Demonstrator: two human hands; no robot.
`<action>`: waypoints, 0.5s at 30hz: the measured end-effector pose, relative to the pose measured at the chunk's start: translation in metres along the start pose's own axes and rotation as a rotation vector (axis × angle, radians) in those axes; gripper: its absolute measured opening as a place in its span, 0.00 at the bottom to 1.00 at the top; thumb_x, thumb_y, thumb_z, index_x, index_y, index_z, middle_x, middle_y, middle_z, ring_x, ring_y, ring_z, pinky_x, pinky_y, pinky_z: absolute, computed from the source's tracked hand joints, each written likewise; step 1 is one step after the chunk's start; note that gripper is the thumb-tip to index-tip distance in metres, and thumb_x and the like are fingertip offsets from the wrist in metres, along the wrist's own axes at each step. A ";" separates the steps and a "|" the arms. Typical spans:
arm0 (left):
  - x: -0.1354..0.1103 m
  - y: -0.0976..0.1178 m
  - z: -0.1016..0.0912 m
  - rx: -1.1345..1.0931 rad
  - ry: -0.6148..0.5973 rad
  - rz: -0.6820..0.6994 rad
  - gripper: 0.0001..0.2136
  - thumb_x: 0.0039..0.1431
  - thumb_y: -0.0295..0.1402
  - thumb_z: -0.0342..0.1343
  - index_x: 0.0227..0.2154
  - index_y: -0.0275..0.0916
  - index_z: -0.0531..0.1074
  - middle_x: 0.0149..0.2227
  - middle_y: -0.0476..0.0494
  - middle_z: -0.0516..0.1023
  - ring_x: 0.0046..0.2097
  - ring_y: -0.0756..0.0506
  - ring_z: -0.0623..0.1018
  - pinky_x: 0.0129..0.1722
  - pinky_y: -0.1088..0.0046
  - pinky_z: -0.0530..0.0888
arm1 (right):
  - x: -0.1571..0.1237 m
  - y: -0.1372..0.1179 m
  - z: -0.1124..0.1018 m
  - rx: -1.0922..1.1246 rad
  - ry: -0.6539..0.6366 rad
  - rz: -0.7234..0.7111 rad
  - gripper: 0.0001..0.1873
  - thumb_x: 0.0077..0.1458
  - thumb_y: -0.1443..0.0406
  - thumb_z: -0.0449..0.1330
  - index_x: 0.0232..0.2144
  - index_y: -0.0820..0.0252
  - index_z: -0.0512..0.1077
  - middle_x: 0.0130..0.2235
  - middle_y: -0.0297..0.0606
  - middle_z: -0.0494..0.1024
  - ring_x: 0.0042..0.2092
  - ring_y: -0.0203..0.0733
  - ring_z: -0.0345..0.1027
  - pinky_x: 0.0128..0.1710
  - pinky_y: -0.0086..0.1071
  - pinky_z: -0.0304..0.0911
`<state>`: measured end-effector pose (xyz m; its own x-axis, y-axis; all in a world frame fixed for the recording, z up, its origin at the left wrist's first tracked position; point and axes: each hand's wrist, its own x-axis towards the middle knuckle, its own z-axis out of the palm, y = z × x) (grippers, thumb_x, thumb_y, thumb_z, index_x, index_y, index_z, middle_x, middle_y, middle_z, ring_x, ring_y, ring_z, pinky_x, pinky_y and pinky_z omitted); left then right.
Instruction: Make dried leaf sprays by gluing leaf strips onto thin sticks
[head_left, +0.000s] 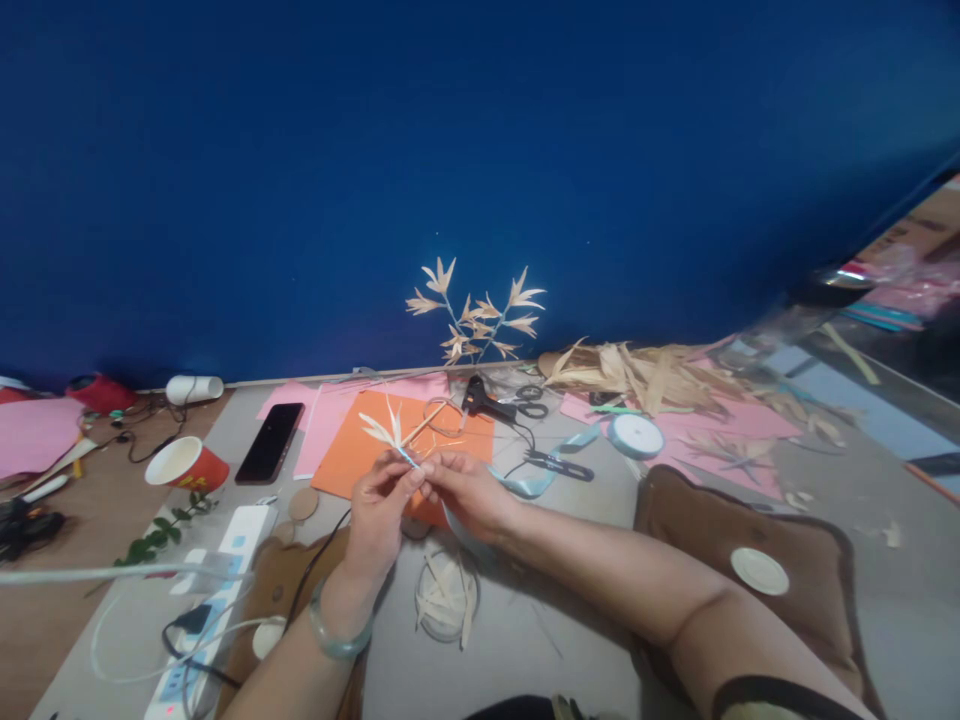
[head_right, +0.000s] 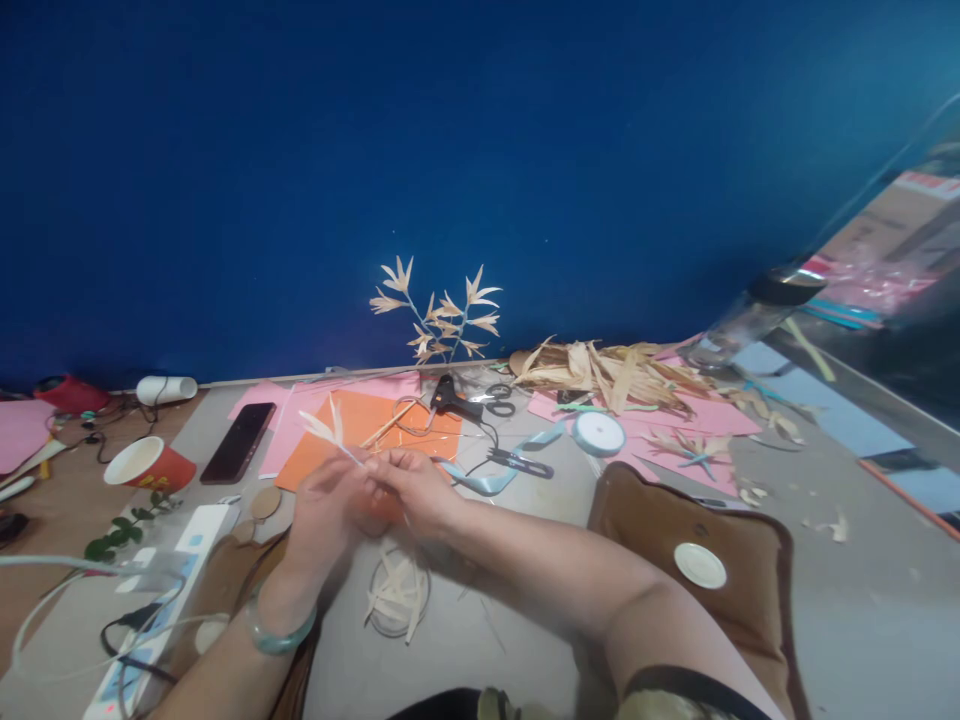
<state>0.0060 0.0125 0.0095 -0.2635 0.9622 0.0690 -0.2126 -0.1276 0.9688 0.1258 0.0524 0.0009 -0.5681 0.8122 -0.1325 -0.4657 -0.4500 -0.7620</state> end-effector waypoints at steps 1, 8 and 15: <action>0.000 -0.001 0.000 -0.013 0.008 0.000 0.05 0.47 0.34 0.65 0.23 0.38 0.78 0.32 0.45 0.76 0.38 0.47 0.74 0.41 0.70 0.71 | 0.000 0.000 0.000 -0.005 0.001 0.005 0.15 0.45 0.58 0.68 0.20 0.64 0.72 0.21 0.32 0.72 0.23 0.29 0.61 0.27 0.26 0.56; 0.001 0.006 0.004 0.045 -0.001 -0.023 0.09 0.47 0.35 0.64 0.19 0.36 0.76 0.27 0.45 0.75 0.33 0.48 0.74 0.37 0.71 0.71 | -0.002 0.000 0.003 -0.113 0.056 -0.044 0.16 0.44 0.56 0.68 0.20 0.63 0.72 0.20 0.32 0.71 0.23 0.30 0.60 0.28 0.27 0.57; 0.007 -0.002 0.002 -0.167 0.037 -0.066 0.09 0.47 0.36 0.64 0.22 0.37 0.73 0.24 0.48 0.75 0.31 0.49 0.74 0.39 0.69 0.71 | -0.009 -0.012 0.008 -0.576 0.059 -0.223 0.15 0.53 0.55 0.60 0.26 0.60 0.77 0.28 0.38 0.76 0.33 0.39 0.67 0.38 0.34 0.62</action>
<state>0.0063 0.0199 0.0082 -0.2774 0.9607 -0.0048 -0.3830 -0.1060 0.9176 0.1317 0.0478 0.0164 -0.4529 0.8903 0.0474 -0.1185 -0.0074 -0.9929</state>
